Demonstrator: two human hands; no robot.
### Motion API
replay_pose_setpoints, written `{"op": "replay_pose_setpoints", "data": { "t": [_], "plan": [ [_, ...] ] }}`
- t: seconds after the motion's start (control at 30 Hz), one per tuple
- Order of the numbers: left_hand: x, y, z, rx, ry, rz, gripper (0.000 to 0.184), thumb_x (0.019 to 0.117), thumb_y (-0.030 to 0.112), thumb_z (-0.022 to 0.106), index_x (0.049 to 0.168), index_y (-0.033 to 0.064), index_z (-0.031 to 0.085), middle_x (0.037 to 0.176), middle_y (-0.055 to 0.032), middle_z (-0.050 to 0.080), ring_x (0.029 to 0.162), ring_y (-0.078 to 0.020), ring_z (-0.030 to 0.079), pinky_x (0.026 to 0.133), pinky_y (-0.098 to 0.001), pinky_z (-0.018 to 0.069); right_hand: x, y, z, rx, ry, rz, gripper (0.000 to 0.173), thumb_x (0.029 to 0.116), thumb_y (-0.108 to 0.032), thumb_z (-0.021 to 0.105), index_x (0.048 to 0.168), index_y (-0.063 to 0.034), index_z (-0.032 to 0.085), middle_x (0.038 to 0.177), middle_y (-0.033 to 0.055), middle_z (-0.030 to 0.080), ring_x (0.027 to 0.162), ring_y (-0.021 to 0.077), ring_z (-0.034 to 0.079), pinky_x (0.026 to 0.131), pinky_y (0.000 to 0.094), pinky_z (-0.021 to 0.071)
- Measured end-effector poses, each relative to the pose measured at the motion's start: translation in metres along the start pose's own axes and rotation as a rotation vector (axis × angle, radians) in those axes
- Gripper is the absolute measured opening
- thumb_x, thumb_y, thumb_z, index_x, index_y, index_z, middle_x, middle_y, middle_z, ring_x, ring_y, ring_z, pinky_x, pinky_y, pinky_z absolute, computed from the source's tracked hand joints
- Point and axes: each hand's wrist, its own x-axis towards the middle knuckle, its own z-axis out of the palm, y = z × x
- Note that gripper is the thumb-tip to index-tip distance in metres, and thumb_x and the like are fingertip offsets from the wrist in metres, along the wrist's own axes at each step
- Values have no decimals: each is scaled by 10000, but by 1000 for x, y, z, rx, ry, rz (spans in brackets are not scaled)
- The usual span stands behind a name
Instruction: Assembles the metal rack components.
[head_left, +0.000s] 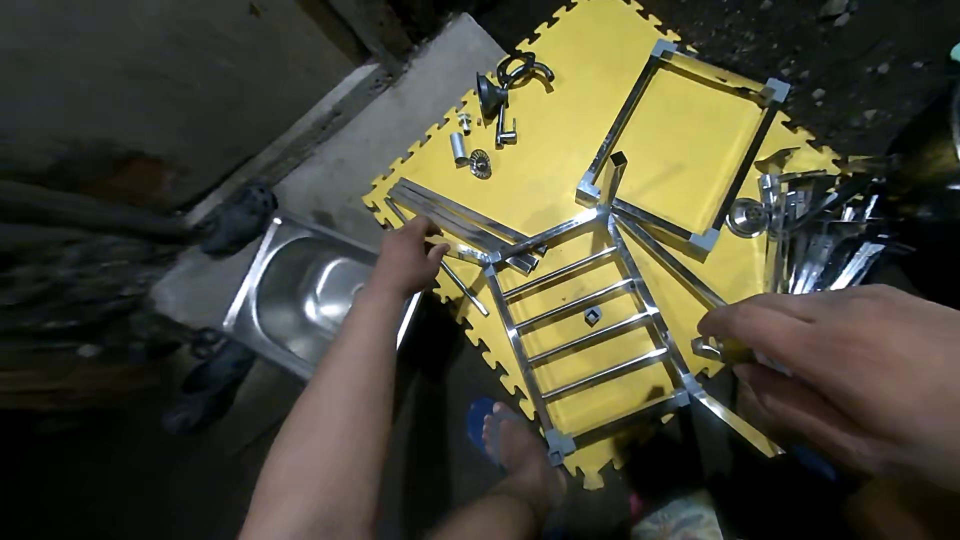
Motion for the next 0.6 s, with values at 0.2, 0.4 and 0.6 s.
{"op": "replay_pose_setpoints", "data": {
  "t": [0.2,0.4,0.6],
  "plan": [
    [1,3,5,47,-2,76,246,971,166,707,1150,7,651,1079,-176,687,893,-319,704,862,-569,569,0,-3,2,-11,2,-6,288,969,-296,488,1174,-135,611,864,29,650,660,215,660,480,413,511],
    [-19,-5,21,86,59,113,271,976,189,697,1152,-14,664,1066,-202,692,959,-375,700,883,-601,555,-2,-1,1,-15,-11,21,291,966,-296,491,1187,-146,608,885,32,658,693,225,675,496,432,523],
    [-21,-3,12,97,-73,121,258,985,207,692,1128,-4,654,1046,-190,707,993,-373,701,908,-610,544,1,-3,1,-11,-13,7,280,969,-291,489,1181,-148,604,888,28,660,688,220,674,497,427,522]
  ]
}}
